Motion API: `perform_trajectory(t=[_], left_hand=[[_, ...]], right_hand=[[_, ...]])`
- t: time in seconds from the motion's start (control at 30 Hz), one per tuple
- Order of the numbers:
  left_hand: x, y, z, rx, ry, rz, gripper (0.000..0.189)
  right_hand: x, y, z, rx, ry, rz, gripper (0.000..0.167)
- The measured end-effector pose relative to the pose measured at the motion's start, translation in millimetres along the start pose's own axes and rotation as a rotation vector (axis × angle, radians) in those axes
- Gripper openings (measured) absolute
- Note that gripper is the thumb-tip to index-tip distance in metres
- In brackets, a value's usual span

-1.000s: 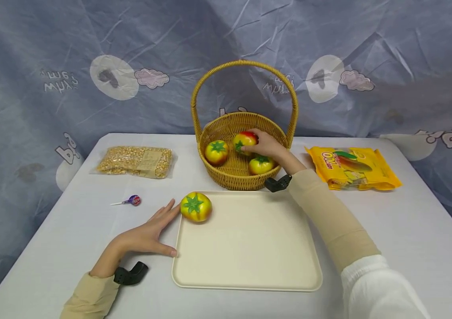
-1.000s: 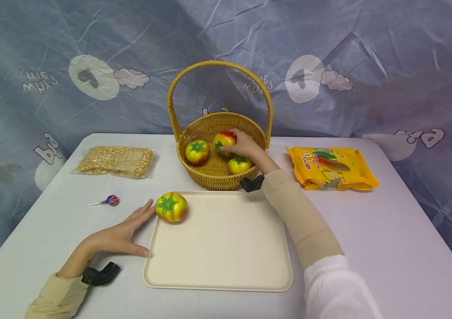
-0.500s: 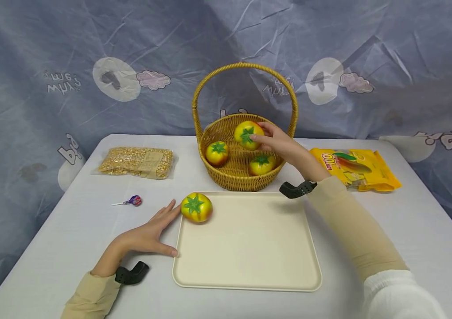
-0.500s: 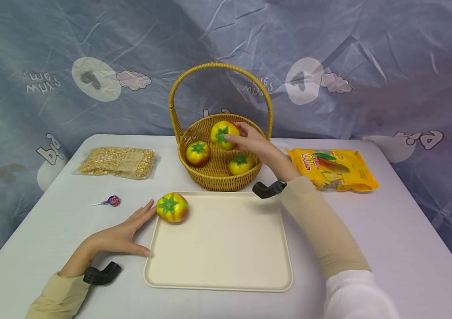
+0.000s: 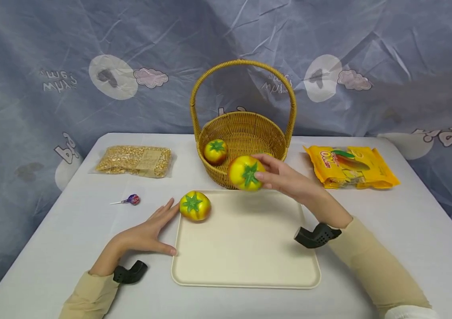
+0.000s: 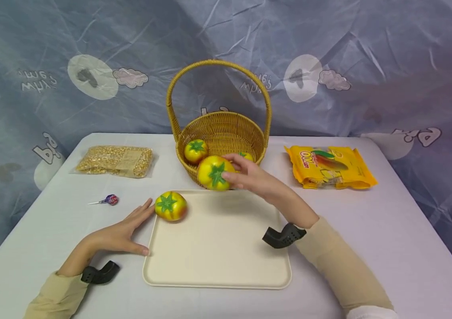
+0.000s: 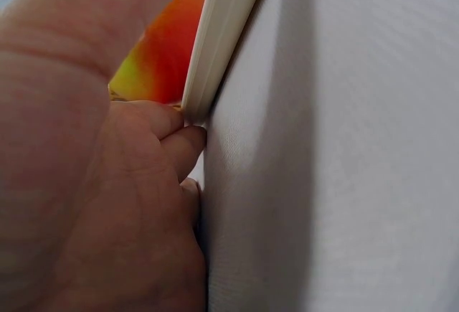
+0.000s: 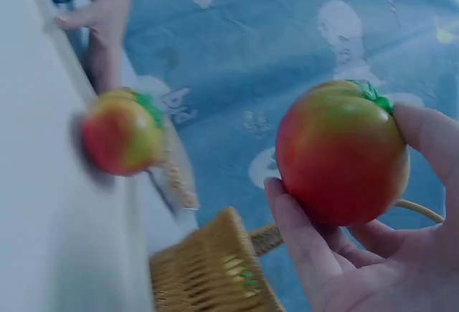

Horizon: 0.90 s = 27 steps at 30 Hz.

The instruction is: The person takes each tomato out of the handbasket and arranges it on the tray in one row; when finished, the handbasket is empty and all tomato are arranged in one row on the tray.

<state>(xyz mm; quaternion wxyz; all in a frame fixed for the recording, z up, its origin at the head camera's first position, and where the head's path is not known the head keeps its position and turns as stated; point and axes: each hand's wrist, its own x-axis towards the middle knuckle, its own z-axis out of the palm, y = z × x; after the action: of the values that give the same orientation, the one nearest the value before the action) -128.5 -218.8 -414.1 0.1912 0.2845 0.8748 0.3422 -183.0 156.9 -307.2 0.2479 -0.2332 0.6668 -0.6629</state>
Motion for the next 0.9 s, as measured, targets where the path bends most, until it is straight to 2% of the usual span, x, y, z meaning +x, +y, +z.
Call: perform_trajectory(t=[0.13, 0.23, 0.33, 0.57, 0.73, 0.9], left_hand=[[-2.1, -0.8, 2.2, 0.002, 0.002, 0.002, 0.118], [-3.2, -1.1, 2.8, 0.001, 0.003, 0.001, 0.118], [-2.2, -1.2, 1.6, 0.003, 0.008, 0.004, 0.118], [2.0, -0.6, -0.9, 0.009, 0.002, 0.014, 0.117], [1.7, -0.5, -0.9, 0.011, 0.0, 0.005, 0.118], [0.8, -1.0, -0.4, 0.007, 0.002, -0.001, 0.117]], right_hand=[[-5.8, 23.7, 14.6, -0.112, -0.024, 0.081, 0.066], [-2.8, 44.0, 22.5, -0.153, 0.0, 0.141, 0.063], [2.8, 59.5, 26.3, -0.184, 0.038, 0.168, 0.061], [11.3, 74.9, 29.1, -0.173, 0.066, 0.148, 0.059], [13.4, 77.2, 30.7, -0.203, 0.062, 0.096, 0.056], [16.5, 77.5, 33.7, -0.221, 0.069, 0.098, 0.057]])
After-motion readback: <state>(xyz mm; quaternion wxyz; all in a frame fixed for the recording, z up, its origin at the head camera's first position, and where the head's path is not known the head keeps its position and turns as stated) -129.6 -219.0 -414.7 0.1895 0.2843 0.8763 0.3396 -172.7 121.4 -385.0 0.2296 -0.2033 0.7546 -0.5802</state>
